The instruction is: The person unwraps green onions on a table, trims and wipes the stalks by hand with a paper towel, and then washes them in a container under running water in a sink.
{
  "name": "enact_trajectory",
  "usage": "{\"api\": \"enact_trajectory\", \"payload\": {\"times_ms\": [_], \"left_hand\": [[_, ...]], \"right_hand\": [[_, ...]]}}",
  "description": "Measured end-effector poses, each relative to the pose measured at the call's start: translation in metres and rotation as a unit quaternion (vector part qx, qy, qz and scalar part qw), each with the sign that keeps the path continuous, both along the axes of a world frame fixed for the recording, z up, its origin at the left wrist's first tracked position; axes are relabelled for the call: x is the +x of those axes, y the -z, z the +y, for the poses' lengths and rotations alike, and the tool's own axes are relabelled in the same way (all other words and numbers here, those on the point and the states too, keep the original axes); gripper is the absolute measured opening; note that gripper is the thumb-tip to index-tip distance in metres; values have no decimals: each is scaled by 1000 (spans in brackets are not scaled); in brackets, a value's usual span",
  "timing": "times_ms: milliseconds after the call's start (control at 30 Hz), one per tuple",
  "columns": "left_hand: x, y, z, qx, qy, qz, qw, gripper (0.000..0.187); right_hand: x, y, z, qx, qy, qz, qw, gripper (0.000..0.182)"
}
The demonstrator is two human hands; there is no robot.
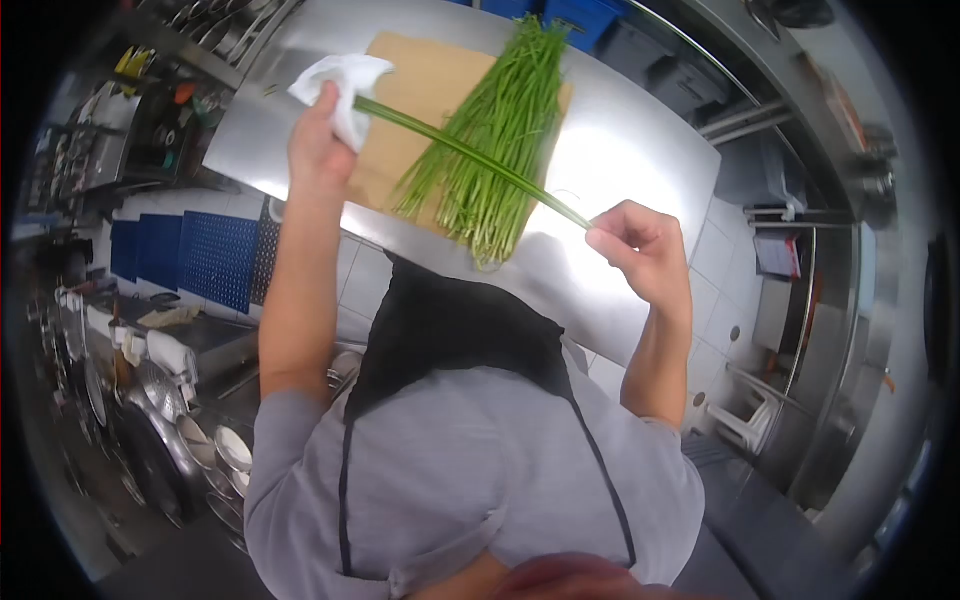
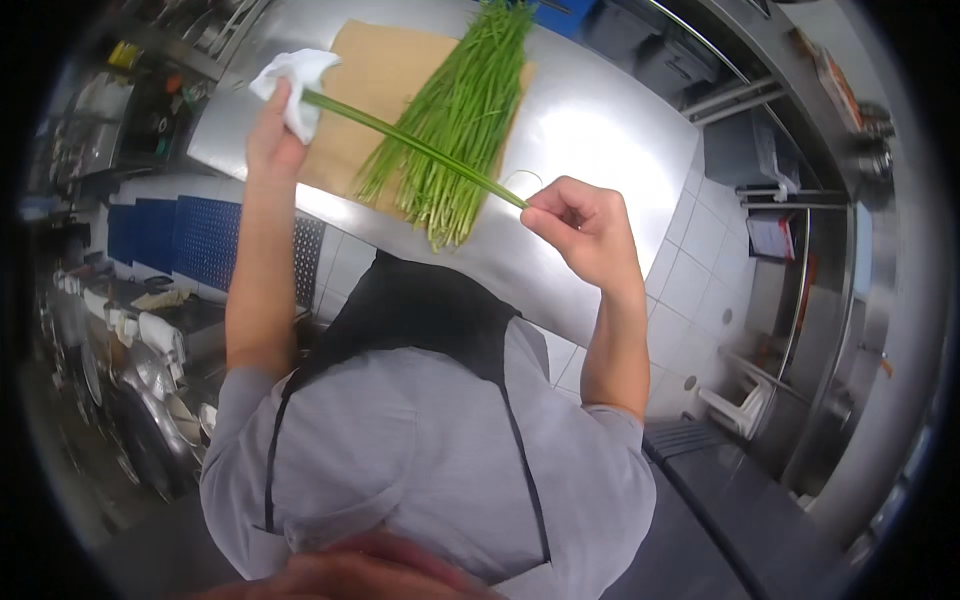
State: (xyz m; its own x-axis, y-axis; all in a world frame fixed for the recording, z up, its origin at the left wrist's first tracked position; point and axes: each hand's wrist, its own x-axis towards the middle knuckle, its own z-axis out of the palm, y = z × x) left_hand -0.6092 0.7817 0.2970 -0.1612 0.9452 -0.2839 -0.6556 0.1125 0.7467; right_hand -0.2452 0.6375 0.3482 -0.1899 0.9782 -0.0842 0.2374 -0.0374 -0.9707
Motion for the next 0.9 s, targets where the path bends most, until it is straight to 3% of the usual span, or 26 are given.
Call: {"api": "enact_trajectory", "payload": {"times_ms": [133, 300, 367, 400, 433, 467, 500, 567, 600, 700, 833, 900], "left_hand": [[-25, 8, 13, 9, -14, 30, 999, 36], [-96, 18, 34, 4, -138, 68, 988, 37], [-108, 5, 25, 12, -185, 84, 979, 40], [-103, -10, 14, 27, -214, 39, 976, 38], [-106, -15, 3, 43, -169, 13, 985, 40], [-130, 6, 6, 121, -24, -72, 990, 41], [-162, 33, 5, 199, 113, -145, 963, 43], [-140, 41, -6, 262, 221, -286, 895, 47], [-131, 49, -13, 239, 156, -265, 921, 49], [-55, 13, -38, 201, 91, -175, 960, 52], [-16, 12, -51, 205, 147, -202, 946, 57], [1, 8, -60, 186, 161, -226, 942, 59]], "right_hand": [[9, 3, 2, -16, -9, 20, 1000, 10], [33, 5, 0, -12, 19, 51, 998, 9], [45, 5, 1, 4, 62, 76, 995, 9], [49, 4, -1, 9, 82, 90, 993, 9], [52, 4, -2, 21, 120, 89, 989, 8], [54, 3, -4, 30, 156, 88, 983, 8], [51, 3, 0, 40, 180, 94, 978, 8], [48, 11, 12, 87, 177, 149, 969, 7], [40, 9, 18, 88, 173, 180, 964, 8], [13, -5, 40, 110, 144, 267, 946, 14], [-43, -27, 55, 81, 107, 391, 911, 18], [-77, -25, 58, 31, 67, 393, 917, 16]]}}
